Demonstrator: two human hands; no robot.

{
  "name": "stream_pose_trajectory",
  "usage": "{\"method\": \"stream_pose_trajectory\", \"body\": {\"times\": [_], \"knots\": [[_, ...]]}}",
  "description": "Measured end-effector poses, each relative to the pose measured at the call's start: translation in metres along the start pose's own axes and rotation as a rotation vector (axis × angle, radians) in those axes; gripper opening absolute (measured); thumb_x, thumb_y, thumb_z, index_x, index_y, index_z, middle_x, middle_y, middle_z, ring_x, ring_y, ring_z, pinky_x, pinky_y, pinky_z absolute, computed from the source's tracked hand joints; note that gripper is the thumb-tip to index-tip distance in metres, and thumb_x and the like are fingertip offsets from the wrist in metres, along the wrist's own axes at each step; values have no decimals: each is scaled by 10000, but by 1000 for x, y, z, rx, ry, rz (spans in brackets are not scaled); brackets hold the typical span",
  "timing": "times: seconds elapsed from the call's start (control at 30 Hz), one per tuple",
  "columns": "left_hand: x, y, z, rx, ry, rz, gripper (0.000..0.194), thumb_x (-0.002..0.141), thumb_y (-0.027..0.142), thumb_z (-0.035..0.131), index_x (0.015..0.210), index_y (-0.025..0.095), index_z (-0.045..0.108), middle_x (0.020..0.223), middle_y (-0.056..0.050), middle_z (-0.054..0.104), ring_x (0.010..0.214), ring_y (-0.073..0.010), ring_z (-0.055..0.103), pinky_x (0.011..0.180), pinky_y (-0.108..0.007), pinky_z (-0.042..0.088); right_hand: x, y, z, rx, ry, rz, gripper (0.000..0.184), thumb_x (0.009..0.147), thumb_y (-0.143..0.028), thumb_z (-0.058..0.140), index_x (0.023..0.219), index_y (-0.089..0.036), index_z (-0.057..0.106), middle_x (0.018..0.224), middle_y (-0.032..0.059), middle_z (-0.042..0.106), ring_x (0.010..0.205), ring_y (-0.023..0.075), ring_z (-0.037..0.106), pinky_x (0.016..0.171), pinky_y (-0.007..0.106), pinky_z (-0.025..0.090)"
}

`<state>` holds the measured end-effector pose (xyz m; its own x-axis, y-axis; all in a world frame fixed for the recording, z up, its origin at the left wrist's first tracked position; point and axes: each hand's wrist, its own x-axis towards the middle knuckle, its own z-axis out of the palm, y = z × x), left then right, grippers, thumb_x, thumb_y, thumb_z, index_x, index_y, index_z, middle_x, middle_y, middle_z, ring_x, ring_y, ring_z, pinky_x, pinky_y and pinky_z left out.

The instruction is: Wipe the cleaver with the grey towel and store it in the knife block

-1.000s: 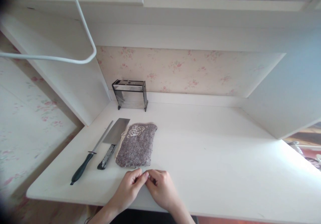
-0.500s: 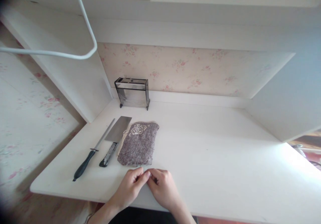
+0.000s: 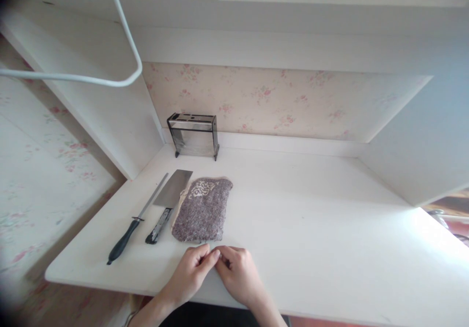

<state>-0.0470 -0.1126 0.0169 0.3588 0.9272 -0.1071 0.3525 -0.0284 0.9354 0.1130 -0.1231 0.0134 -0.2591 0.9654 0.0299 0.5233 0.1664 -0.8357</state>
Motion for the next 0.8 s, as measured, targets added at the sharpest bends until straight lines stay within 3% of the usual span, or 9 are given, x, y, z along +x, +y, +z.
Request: {"method": "stream_pose_trajectory", "body": {"times": [0.23, 0.37, 0.47, 0.53, 0.6, 0.7, 0.77, 0.8], "knots": [[-2, -4, 2, -84, 28, -18, 441, 904, 457, 458, 602, 205, 258, 562, 58, 246, 554, -91, 282, 521, -248, 227, -1, -5, -1, 36, 1, 7, 288, 916, -328, 474, 699, -186, 599, 601, -14, 559, 570, 109, 503, 559, 216, 356], [-5, 5, -21, -244, 57, -14, 426, 904, 437, 473, 607, 208, 272, 588, 57, 258, 557, -92, 276, 528, -239, 271, 3, 2, -3, 306, -1, 176, 394, 923, -480, 429, 787, -180, 645, 578, -1, 588, 473, 107, 481, 503, 238, 367], [5, 25, -65, -300, 117, 125, 328, 928, 382, 442, 657, 198, 413, 623, 41, 359, 570, -99, 344, 551, -243, 318, 15, 10, -12, 673, 108, 325, 424, 874, -545, 487, 1022, -172, 624, 844, 78, 697, 483, 119, 534, 472, 262, 401], [25, 38, -102, -324, 200, 207, 242, 935, 361, 426, 764, 205, 497, 660, 37, 425, 561, -95, 380, 554, -242, 340, 32, 11, -25, 817, 220, 294, 440, 845, -514, 554, 1147, -193, 570, 1077, 128, 675, 629, 160, 617, 545, 297, 461], [56, 48, -141, -337, 311, 275, 106, 888, 321, 513, 934, 228, 534, 778, 27, 508, 622, -93, 469, 603, -237, 387, 57, 7, -40, 847, 305, 215, 446, 814, -448, 613, 1195, -233, 527, 1199, 124, 630, 779, 192, 645, 622, 325, 490], [116, 50, -192, -281, 458, 251, 314, 757, 238, 626, 1059, 233, 537, 827, 18, 562, 690, -107, 546, 670, -243, 442, 110, -5, -61, 782, 332, 169, 447, 740, -341, 667, 1155, -259, 523, 1168, 77, 646, 833, 188, 633, 661, 328, 495], [156, 47, -219, -211, 647, 204, 330, 741, 253, 595, 1068, 217, 569, 1027, -34, 595, 825, -138, 597, 682, -248, 474, 151, -16, -70, 733, 295, 186, 449, 701, -279, 665, 1128, -246, 532, 1150, 71, 649, 875, 188, 622, 700, 330, 499], [174, 46, -230, -196, 680, 186, 340, 757, 277, 574, 1091, 214, 569, 1154, -61, 575, 924, -167, 602, 700, -262, 489, 172, -22, -74, 706, 270, 187, 459, 689, -252, 656, 1131, -240, 531, 1175, 76, 635, 926, 192, 614, 729, 332, 500]]}}
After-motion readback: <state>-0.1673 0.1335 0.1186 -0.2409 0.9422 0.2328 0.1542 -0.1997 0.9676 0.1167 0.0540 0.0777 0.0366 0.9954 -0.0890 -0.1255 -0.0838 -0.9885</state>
